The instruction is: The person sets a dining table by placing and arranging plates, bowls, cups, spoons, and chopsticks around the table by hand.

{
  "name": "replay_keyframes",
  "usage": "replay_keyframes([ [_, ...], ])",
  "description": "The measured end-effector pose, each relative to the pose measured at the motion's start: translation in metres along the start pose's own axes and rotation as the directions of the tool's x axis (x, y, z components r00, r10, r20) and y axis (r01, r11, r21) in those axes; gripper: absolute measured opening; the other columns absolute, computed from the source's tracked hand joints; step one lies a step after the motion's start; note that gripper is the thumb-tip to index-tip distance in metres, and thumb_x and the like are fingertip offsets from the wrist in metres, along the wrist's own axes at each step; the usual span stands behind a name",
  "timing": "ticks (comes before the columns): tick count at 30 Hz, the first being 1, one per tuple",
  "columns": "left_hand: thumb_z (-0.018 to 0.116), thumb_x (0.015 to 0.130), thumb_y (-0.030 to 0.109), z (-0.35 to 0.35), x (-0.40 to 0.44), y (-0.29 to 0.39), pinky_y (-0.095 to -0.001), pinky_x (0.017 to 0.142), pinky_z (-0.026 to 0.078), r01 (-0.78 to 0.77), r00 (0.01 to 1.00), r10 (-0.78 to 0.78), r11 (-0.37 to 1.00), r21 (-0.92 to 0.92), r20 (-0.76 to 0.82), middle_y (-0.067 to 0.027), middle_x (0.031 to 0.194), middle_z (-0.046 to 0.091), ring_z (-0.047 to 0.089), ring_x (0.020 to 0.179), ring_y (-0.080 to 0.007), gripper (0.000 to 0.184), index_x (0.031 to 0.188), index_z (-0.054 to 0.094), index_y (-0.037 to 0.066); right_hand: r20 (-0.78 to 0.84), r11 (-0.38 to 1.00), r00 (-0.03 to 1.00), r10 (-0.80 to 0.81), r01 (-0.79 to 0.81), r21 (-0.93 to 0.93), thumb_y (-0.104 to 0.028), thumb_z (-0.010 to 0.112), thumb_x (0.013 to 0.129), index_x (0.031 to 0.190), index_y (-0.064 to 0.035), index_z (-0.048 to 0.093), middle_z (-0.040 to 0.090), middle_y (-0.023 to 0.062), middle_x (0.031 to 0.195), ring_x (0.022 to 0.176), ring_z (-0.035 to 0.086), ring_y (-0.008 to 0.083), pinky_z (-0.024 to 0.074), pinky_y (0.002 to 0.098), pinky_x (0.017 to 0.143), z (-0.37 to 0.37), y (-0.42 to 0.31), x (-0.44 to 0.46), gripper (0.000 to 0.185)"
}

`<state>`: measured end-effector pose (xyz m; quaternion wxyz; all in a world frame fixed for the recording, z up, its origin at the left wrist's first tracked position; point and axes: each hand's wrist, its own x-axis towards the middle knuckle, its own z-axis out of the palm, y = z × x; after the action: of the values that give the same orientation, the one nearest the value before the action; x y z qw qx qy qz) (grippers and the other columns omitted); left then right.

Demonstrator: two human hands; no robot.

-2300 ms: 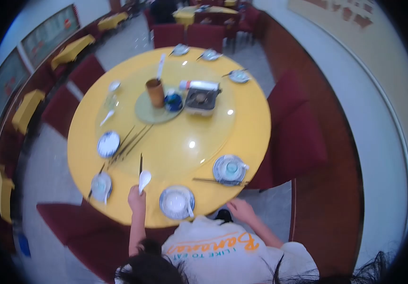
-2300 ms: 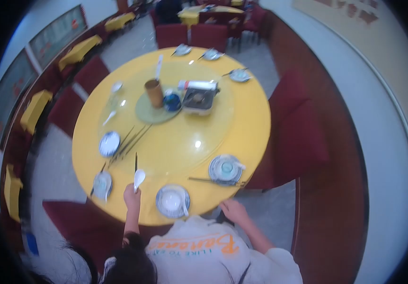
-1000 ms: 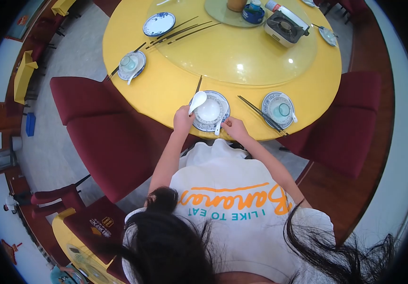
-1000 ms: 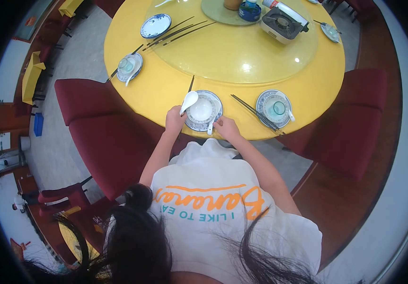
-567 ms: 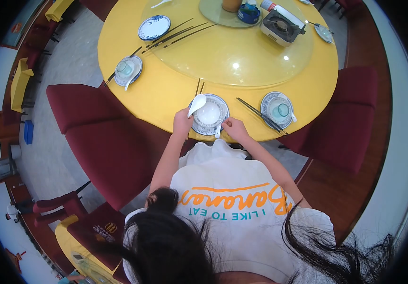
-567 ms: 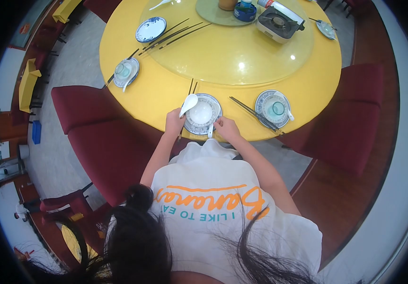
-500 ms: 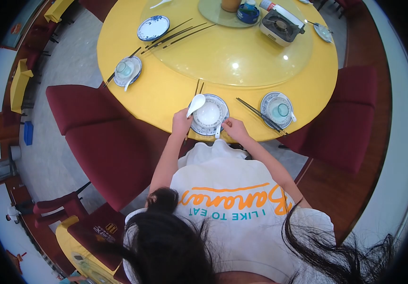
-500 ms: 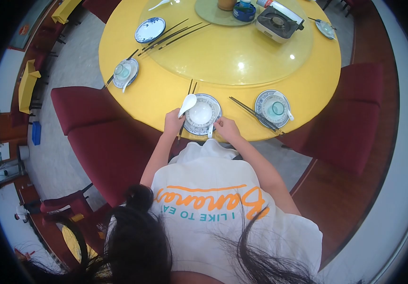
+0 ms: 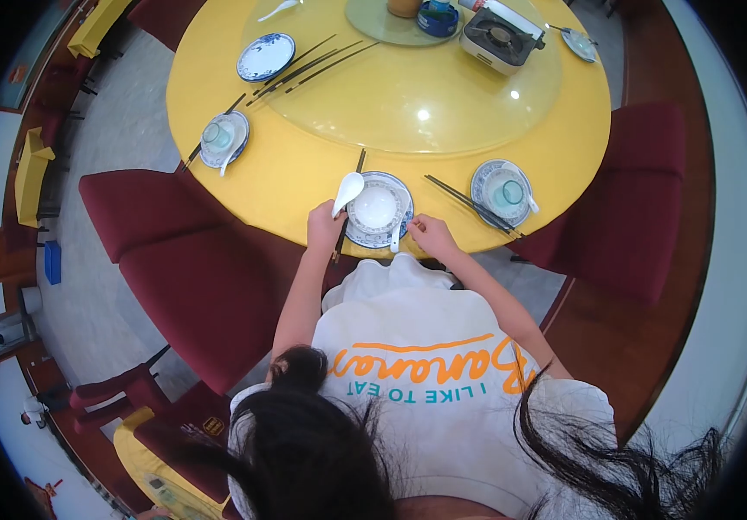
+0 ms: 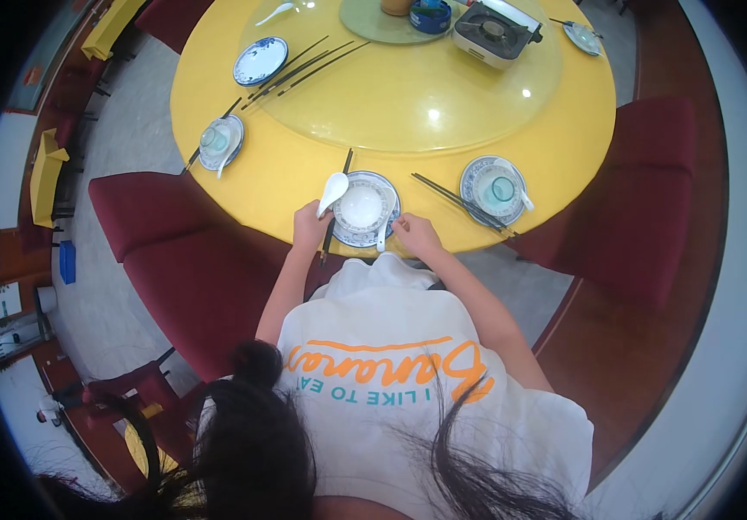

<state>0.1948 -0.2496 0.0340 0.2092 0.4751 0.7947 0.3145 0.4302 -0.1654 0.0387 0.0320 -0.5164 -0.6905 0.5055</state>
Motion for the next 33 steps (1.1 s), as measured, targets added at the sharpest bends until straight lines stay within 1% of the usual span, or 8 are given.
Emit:
replay_keyframes([
  [10, 0.068, 0.069, 0.010, -0.002, -0.002, 0.003, -0.0344, 0.051, 0.042, 0.024, 0.999, -0.025, 0.999, 0.027, 0.021, -0.0157, 0.058, 0.052, 0.052, 0.051, -0.0270, 0.021, 0.067, 0.052, -0.003, -0.098, 0.998, 0.995, 0.016, -0.010, 0.067, -0.026, 0.057, 0.079, 0.087, -0.0018, 0.061, 0.061, 0.0148, 0.071, 0.065, 0.060, 0.0261, 0.0466, 0.0339, 0.061, -0.015, 0.019, -0.012, 0.026],
  [13, 0.068, 0.069, 0.010, -0.003, -0.005, 0.005, -0.0371, 0.051, 0.041, 0.031, 1.000, -0.031, 0.998, 0.045, -0.005, -0.0170, 0.057, 0.051, 0.051, 0.052, -0.0313, 0.024, 0.065, 0.050, -0.004, -0.194, 0.991, 0.979, 0.055, -0.030, 0.132, -0.025, 0.057, 0.079, 0.087, -0.0019, 0.061, 0.062, 0.0139, 0.070, 0.065, 0.060, 0.0256, 0.0468, 0.0333, 0.061, -0.030, 0.030, -0.017, 0.025],
  [20, 0.068, 0.071, 0.014, -0.010, -0.022, -0.006, -0.0332, 0.049, 0.038, 0.168, 0.979, -0.169, 0.986, -0.024, -0.113, -0.0101, 0.052, 0.045, 0.041, 0.047, -0.0191, 0.027, 0.063, 0.049, -0.003, -0.669, 0.997, 0.740, 0.070, -0.068, 0.029, -0.021, 0.060, 0.077, 0.083, -0.0015, 0.061, 0.061, 0.0125, 0.068, 0.064, 0.060, 0.0221, 0.0470, 0.0315, 0.061, -0.106, 0.085, -0.054, 0.020],
  [23, 0.068, 0.071, 0.015, -0.015, -0.036, -0.022, -0.0305, 0.049, 0.040, 0.280, 0.943, -0.291, 0.956, -0.084, -0.160, -0.0071, 0.052, 0.048, 0.043, 0.047, -0.0146, 0.026, 0.065, 0.051, -0.003, -0.728, 0.985, 0.664, 0.168, -0.140, 0.099, -0.022, 0.062, 0.076, 0.082, -0.0010, 0.061, 0.061, 0.0118, 0.068, 0.064, 0.060, 0.0209, 0.0466, 0.0307, 0.061, -0.131, 0.101, -0.074, 0.022],
  [27, 0.066, 0.074, 0.014, -0.001, -0.058, -0.061, -0.0253, 0.046, 0.042, 0.337, 0.876, -0.423, 0.881, -0.332, -0.234, -0.0038, 0.055, 0.050, 0.050, 0.048, -0.0111, 0.028, 0.061, 0.046, 0.000, -0.670, 0.958, 0.686, 0.284, -0.236, 0.164, -0.025, 0.063, 0.074, 0.079, 0.0009, 0.061, 0.060, 0.0120, 0.067, 0.062, 0.059, 0.0210, 0.0459, 0.0319, 0.061, -0.140, 0.135, -0.067, 0.026],
  [30, 0.063, 0.077, 0.012, -0.005, -0.081, -0.043, -0.0224, 0.043, 0.040, 0.355, 0.774, -0.590, 0.704, -0.615, -0.228, -0.0052, 0.059, 0.052, 0.050, 0.048, -0.0106, 0.026, 0.062, 0.043, 0.004, -0.698, 0.991, 0.704, 0.131, -0.123, 0.062, -0.024, 0.062, 0.074, 0.077, 0.0016, 0.060, 0.060, 0.0123, 0.065, 0.062, 0.058, 0.0197, 0.0458, 0.0328, 0.062, -0.144, 0.135, -0.066, 0.026],
  [32, 0.061, 0.079, 0.011, -0.011, -0.096, -0.032, -0.0204, 0.040, 0.038, 0.322, 0.749, -0.622, 0.643, -0.695, -0.228, -0.0057, 0.060, 0.052, 0.048, 0.046, -0.0091, 0.025, 0.065, 0.042, 0.006, -0.604, 0.955, 0.775, 0.186, 0.002, 0.296, -0.024, 0.060, 0.077, 0.072, 0.0013, 0.060, 0.058, 0.0091, 0.060, 0.055, 0.055, 0.0148, 0.0444, 0.0309, 0.053, -0.137, 0.151, -0.055, 0.026],
  [33, 0.062, 0.079, 0.012, -0.011, -0.103, -0.028, -0.0207, 0.038, 0.036, 0.346, 0.708, -0.664, 0.623, -0.702, -0.240, -0.0046, 0.059, 0.050, 0.046, 0.044, -0.0087, 0.026, 0.064, 0.042, 0.006, -0.419, 0.870, 0.870, 0.261, -0.024, 0.493, -0.024, 0.057, 0.080, 0.070, -0.0012, 0.059, 0.052, 0.0040, 0.054, 0.046, 0.048, 0.0096, 0.0384, 0.0272, 0.042, -0.141, 0.115, -0.069, 0.025],
])
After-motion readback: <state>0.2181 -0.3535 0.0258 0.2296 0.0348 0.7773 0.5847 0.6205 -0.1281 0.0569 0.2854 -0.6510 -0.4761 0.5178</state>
